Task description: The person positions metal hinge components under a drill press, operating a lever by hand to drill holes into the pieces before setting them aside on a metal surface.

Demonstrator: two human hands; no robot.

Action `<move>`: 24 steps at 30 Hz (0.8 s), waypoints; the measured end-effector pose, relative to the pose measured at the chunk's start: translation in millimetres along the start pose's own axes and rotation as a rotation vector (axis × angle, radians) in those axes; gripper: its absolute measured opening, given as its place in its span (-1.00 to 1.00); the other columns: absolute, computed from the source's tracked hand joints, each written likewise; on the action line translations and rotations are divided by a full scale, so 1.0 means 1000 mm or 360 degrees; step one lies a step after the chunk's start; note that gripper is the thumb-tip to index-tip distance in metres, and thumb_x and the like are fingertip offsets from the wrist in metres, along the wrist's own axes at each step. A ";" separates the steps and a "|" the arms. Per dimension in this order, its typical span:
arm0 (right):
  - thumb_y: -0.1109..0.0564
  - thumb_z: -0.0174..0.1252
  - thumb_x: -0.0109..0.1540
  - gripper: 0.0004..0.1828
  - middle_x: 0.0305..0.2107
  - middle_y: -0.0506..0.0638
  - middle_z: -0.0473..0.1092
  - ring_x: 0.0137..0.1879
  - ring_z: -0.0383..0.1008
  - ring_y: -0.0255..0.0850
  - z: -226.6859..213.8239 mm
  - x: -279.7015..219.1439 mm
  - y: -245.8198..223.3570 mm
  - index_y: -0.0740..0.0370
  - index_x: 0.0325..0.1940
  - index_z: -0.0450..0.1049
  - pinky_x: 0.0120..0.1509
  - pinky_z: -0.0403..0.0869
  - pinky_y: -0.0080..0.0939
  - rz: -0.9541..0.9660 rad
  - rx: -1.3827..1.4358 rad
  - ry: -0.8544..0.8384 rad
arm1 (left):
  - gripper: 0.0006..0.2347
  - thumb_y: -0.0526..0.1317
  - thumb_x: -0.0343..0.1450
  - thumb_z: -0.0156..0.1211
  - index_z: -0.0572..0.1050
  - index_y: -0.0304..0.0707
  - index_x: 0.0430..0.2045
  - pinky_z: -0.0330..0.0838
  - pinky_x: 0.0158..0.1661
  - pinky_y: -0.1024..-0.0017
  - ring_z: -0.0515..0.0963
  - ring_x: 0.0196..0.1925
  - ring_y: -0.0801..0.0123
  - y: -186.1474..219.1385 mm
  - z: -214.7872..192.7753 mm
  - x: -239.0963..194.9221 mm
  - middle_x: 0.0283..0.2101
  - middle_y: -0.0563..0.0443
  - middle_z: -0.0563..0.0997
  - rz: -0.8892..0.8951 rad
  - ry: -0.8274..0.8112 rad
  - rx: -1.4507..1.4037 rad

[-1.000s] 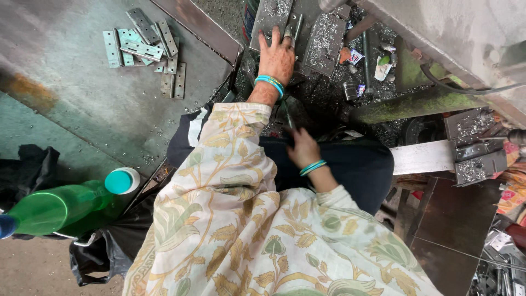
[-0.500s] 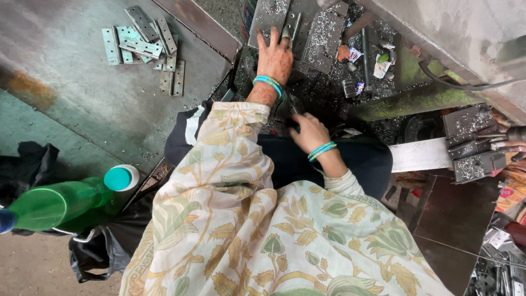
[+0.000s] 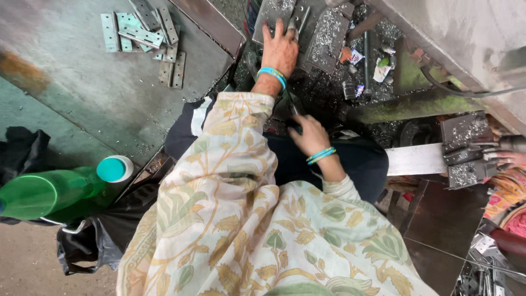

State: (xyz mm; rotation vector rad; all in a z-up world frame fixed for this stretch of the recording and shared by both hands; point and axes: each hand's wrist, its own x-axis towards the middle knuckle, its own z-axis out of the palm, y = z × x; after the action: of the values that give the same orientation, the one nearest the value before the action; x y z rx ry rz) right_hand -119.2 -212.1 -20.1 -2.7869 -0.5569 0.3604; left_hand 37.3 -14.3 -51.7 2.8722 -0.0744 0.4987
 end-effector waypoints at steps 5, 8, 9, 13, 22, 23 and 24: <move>-0.03 0.29 0.16 -0.54 0.02 0.18 0.43 0.02 0.49 0.23 0.034 -0.002 -0.001 0.01 0.14 0.52 0.03 0.50 0.18 0.0098 -0.0011 0.0070 | -0.74 -0.22 0.39 0.11 0.66 -0.24 -0.12 0.02 0.25 -0.46 0.18 0.39 -0.14 0.001 0.006 0.018 0.21 -0.03 0.51 -0.0023 0.0080 -0.0041; -0.01 0.29 0.13 -0.57 0.05 0.20 0.39 -0.02 0.49 0.25 0.078 -0.026 -0.003 -0.10 0.11 0.54 -0.01 0.51 0.18 0.0134 0.0101 0.0187 | -0.74 -0.22 0.38 0.11 0.66 -0.23 -0.12 0.01 0.27 -0.44 0.18 0.39 -0.12 0.001 0.008 0.016 0.22 -0.03 0.51 -0.0001 0.0098 0.0009; -0.01 0.28 0.15 -0.60 0.03 0.16 0.41 0.00 0.50 0.22 0.081 -0.026 -0.001 -0.14 0.09 0.55 0.01 0.52 0.17 0.0167 0.0146 0.0181 | -0.75 -0.23 0.38 0.11 0.66 -0.22 -0.14 0.01 0.27 -0.44 0.17 0.40 -0.12 -0.001 0.006 0.016 0.22 -0.03 0.50 -0.0010 0.0052 0.0022; 0.03 0.27 0.13 -0.58 -0.04 0.16 0.42 0.02 0.51 0.21 0.058 -0.011 -0.004 -0.11 0.09 0.56 0.02 0.52 0.15 0.0110 0.0138 0.0023 | -0.73 -0.25 0.42 0.10 0.64 -0.26 -0.06 -0.01 0.29 -0.43 0.16 0.42 -0.14 -0.009 0.005 0.016 0.21 -0.06 0.52 -0.0020 0.0095 -0.0042; -0.02 0.29 0.17 -0.53 -0.05 0.15 0.45 -0.02 0.53 0.19 0.028 0.002 0.008 -0.01 0.16 0.50 -0.01 0.52 0.16 0.0120 -0.0105 -0.0040 | -0.75 -0.26 0.38 0.10 0.65 -0.19 -0.12 -0.06 0.32 -0.44 0.14 0.42 -0.10 -0.004 0.015 0.045 0.21 0.00 0.52 -0.0093 0.0090 -0.0020; 0.04 0.23 0.19 -0.56 0.01 0.14 0.44 -0.01 0.53 0.19 0.052 -0.006 0.010 -0.04 0.18 0.51 -0.01 0.52 0.16 0.0085 -0.0074 0.0089 | -0.75 -0.26 0.41 0.10 0.65 -0.21 -0.10 -0.06 0.32 -0.45 0.13 0.44 -0.10 -0.005 0.016 0.044 0.22 -0.01 0.52 -0.0076 0.0067 -0.0048; 0.10 0.17 0.22 -0.56 0.07 0.14 0.44 -0.01 0.53 0.19 0.077 -0.016 0.008 -0.08 0.20 0.52 -0.02 0.53 0.16 0.0050 -0.0044 0.0218 | -0.75 -0.25 0.43 0.09 0.64 -0.22 -0.09 -0.06 0.32 -0.45 0.12 0.45 -0.11 -0.007 0.016 0.043 0.24 -0.01 0.51 -0.0060 0.0045 -0.0077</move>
State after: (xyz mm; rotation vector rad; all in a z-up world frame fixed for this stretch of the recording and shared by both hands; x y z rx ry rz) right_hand -153.1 -209.0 -91.3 -2.8224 -0.4904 0.1676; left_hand 83.6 -11.9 -53.1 2.8132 -0.0274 0.5227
